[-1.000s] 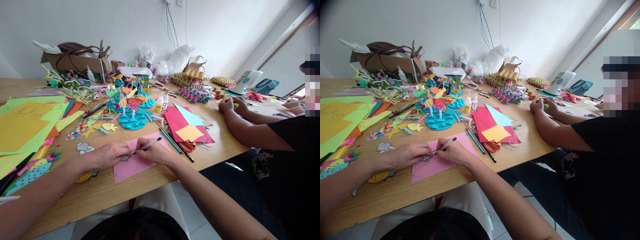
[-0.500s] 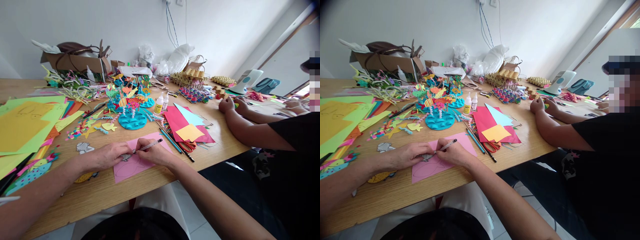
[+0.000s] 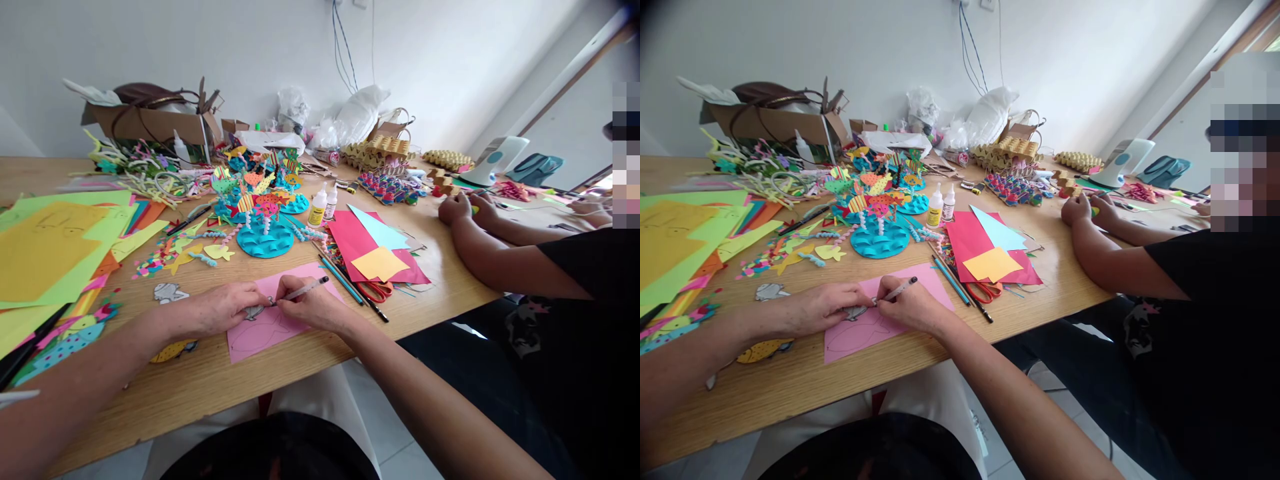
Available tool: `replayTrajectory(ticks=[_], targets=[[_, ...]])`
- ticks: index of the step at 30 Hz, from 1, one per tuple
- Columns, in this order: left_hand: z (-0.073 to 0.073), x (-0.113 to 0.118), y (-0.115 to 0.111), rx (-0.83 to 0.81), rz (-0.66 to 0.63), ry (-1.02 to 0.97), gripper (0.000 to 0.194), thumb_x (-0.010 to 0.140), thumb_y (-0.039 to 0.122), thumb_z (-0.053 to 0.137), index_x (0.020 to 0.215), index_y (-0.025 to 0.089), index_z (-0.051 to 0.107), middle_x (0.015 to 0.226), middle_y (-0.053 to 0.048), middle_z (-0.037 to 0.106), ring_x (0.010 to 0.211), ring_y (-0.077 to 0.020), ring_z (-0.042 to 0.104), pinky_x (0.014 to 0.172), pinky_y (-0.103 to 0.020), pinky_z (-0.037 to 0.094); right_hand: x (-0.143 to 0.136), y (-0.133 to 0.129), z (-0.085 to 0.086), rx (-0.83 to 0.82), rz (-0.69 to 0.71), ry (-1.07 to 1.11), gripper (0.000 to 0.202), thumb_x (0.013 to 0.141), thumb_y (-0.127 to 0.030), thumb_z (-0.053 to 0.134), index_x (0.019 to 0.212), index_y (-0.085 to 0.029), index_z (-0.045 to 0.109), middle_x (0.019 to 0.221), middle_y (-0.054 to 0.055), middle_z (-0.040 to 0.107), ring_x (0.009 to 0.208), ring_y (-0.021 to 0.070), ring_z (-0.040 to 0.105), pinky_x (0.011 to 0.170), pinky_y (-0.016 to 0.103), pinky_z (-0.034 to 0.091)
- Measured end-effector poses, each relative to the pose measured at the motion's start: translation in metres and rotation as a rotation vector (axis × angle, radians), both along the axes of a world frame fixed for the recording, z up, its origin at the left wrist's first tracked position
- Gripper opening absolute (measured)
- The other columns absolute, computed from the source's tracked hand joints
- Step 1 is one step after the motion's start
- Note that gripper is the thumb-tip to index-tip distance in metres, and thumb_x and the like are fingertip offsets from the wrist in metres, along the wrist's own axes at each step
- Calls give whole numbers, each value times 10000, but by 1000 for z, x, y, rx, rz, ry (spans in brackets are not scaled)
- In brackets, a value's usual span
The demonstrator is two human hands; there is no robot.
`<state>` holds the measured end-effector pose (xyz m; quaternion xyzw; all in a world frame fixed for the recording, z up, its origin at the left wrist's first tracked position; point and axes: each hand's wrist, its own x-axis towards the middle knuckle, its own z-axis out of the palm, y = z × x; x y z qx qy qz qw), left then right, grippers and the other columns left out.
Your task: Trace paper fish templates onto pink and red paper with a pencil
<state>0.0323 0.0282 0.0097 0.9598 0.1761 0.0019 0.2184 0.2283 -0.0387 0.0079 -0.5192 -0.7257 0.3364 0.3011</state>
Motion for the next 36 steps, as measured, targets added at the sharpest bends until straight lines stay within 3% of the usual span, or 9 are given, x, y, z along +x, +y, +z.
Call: replayTrajectory(ticks=[14, 36], targets=[[0, 1, 0, 73, -24, 7, 482, 738, 25, 421, 1148, 205, 602, 1004, -59, 627, 926, -196, 603, 794, -261, 460, 6, 2, -5, -24, -25, 37, 119, 684, -54, 534, 669, -171, 517, 594, -59, 512, 548, 79, 449, 500, 174, 339], [-8, -3, 4, 22, -8, -39, 444, 776, 75, 441, 1168, 215, 595, 989, -54, 626, 912, -189, 590, 799, -260, 455, 3, 2, -4, -57, -78, 63, 134, 677, -51, 523, 658, -181, 496, 586, -67, 485, 554, 82, 435, 491, 176, 326]])
